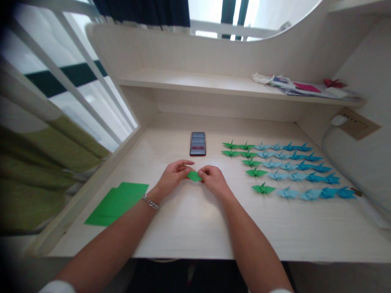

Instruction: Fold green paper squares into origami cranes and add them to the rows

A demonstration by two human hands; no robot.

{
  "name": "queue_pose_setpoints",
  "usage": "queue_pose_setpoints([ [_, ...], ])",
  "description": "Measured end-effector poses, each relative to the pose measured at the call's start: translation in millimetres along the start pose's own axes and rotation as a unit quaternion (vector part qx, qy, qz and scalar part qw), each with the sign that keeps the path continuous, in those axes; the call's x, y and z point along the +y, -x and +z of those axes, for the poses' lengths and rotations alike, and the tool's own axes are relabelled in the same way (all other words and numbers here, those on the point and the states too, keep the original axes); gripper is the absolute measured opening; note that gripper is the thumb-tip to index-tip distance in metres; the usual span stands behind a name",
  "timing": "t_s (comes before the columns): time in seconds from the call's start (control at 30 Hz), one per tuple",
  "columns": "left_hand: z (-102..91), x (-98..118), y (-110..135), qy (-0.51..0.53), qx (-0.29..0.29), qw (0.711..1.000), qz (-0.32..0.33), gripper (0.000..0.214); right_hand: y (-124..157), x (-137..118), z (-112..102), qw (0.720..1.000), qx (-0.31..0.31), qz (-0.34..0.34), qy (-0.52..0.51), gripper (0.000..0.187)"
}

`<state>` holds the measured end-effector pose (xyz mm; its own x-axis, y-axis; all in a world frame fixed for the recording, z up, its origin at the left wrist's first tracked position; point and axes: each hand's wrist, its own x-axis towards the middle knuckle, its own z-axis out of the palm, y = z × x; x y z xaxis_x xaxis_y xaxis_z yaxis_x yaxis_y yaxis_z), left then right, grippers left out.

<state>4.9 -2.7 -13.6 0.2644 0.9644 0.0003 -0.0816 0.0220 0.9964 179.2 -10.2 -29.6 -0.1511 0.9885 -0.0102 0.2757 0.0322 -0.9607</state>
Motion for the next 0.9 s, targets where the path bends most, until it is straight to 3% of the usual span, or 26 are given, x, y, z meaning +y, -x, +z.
queue_pose_setpoints([
  [0.23, -2.3, -5, -3, -0.055, 0.036, 0.997, 0.041, 0.025, 2, -3, 3, 1.0, -0.008, -0.008, 0.006, 0.02],
  [0.4, -1.6, -6, -2, -0.06, 0.016, 0.997, 0.049, 0.033, 4, -7, 4, 0.998, -0.013, -0.049, 0.035, 0.021],
  [0.53, 2.7, -8, -2, -0.019, 0.036, 0.998, 0.041, 0.039, 0, -5, 7, 0.998, 0.052, -0.036, -0.023, 0.025],
  [0.73, 4.6, -15, -4, -0.044, -0.009, 0.998, 0.044, 0.025, -1, -5, 16, 0.981, 0.088, 0.003, -0.176, 0.03],
  [0.9, 1.3, -17, -7, -0.011, 0.036, 0.998, 0.04, 0.024, -1, -3, 16, 0.99, 0.076, -0.011, -0.116, 0.027],
])
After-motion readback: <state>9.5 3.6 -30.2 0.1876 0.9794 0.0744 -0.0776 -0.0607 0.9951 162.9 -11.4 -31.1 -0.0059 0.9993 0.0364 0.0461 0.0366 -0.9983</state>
